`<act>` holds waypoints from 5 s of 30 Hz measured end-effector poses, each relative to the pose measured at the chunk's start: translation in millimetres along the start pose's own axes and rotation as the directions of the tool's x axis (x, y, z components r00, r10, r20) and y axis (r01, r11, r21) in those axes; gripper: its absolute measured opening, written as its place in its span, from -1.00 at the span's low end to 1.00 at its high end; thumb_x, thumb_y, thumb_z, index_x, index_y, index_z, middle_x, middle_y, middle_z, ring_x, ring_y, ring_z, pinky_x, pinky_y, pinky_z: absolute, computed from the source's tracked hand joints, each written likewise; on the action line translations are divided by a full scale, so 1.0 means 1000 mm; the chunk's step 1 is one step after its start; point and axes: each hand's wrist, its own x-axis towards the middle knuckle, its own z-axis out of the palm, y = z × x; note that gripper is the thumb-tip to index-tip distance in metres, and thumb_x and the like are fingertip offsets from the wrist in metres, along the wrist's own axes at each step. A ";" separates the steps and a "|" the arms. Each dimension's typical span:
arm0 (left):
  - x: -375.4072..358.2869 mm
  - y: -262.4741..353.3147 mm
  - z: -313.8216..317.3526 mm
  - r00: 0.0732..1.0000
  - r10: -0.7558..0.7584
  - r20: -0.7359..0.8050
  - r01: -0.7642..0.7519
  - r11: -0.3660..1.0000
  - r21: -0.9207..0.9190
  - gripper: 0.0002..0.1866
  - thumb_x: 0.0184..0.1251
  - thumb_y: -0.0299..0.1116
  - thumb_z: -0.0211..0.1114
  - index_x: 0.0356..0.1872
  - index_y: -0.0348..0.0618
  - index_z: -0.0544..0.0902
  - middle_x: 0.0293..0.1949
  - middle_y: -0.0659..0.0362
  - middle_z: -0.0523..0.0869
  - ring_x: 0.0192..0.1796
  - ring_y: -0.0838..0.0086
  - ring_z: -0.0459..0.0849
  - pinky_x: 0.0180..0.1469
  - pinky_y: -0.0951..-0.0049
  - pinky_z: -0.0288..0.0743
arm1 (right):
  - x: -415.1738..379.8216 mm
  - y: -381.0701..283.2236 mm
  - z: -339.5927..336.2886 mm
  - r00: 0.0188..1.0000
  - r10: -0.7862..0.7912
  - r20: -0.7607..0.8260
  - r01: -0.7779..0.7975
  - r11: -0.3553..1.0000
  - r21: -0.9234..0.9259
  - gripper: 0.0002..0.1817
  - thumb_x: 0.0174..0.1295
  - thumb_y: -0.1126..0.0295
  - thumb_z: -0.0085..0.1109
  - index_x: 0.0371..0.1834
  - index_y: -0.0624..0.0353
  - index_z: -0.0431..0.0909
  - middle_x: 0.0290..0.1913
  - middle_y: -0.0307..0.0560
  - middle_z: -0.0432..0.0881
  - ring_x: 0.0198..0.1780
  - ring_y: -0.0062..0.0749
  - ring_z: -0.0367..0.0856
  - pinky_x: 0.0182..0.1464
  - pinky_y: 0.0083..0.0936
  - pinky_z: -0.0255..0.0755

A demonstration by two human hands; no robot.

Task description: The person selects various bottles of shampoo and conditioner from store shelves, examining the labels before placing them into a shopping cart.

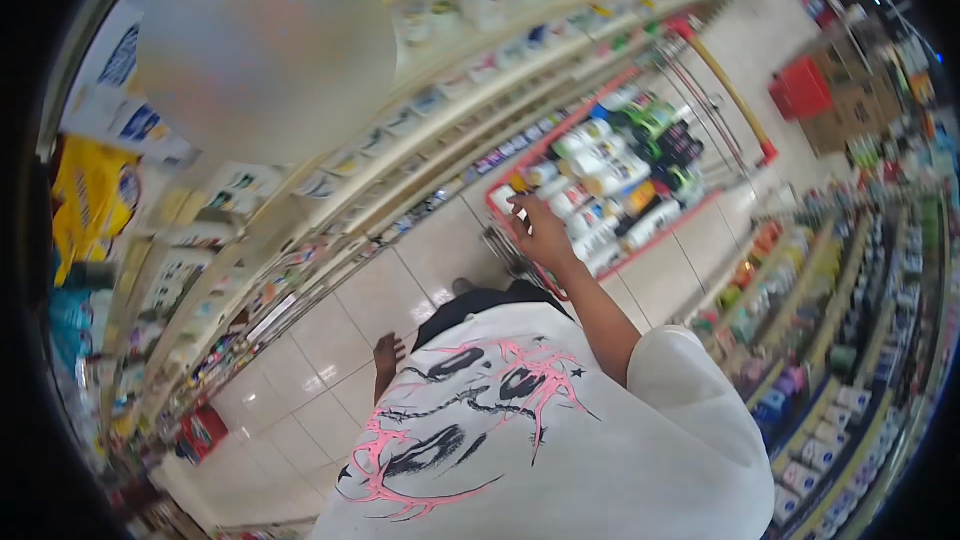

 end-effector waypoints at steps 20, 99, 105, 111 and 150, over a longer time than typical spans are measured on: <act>-0.089 0.089 0.202 0.932 0.359 0.045 -0.360 0.932 0.030 -0.63 0.50 -0.18 0.08 0.18 -0.13 0.55 -0.08 0.16 0.70 -0.10 0.46 0.67 -0.11 0.48 0.53 | -0.007 0.186 -0.282 0.805 0.406 0.431 0.055 0.673 -0.737 0.12 -0.43 -0.16 0.59 0.34 -0.04 0.33 0.45 0.06 0.18 0.50 0.05 0.07 0.46 0.26 -0.13; -0.245 0.214 0.291 0.795 0.554 0.247 -0.562 0.826 -0.044 -0.41 0.40 -0.39 0.24 0.43 -0.13 0.30 0.12 0.06 0.58 -0.02 0.46 0.59 0.05 0.45 0.47 | 0.286 -0.041 -0.146 0.931 -0.357 -0.070 0.347 0.929 -0.124 -0.23 -0.13 0.28 0.47 0.18 0.43 0.42 0.07 0.25 0.43 0.06 0.15 0.52 0.12 -0.18 0.47; -0.231 0.155 0.263 0.889 0.440 0.124 -0.449 0.893 0.047 -0.43 0.40 -0.32 0.25 0.39 -0.17 0.34 0.04 0.07 0.64 -0.09 0.46 0.64 -0.02 0.45 0.50 | 0.308 -0.038 -0.145 0.882 -0.403 -0.245 0.391 0.915 -0.096 -0.22 -0.08 0.29 0.48 0.24 0.37 0.39 0.03 0.17 0.42 0.08 0.06 0.50 0.13 -0.26 0.44; -0.233 0.144 0.264 0.914 0.383 0.135 -0.398 0.911 0.109 -0.43 0.43 -0.28 0.23 0.39 -0.21 0.33 0.04 0.06 0.65 -0.07 0.43 0.67 -0.03 0.47 0.52 | 0.323 -0.038 -0.147 0.867 -0.411 -0.281 0.392 0.911 -0.125 -0.25 -0.07 0.32 0.44 0.23 0.38 0.36 0.05 0.14 0.40 0.08 0.04 0.49 0.13 -0.22 0.45; -0.207 0.114 0.244 0.940 0.317 0.129 -0.337 0.922 0.188 -0.47 0.41 -0.21 0.27 0.33 -0.14 0.43 -0.01 0.05 0.67 -0.10 0.39 0.66 -0.08 0.43 0.55 | 0.355 -0.034 -0.144 0.806 -0.454 -0.379 0.485 0.874 -0.016 -0.33 -0.16 0.34 0.46 0.08 0.33 0.42 -0.02 0.14 0.43 0.03 0.08 0.50 0.14 -0.18 0.40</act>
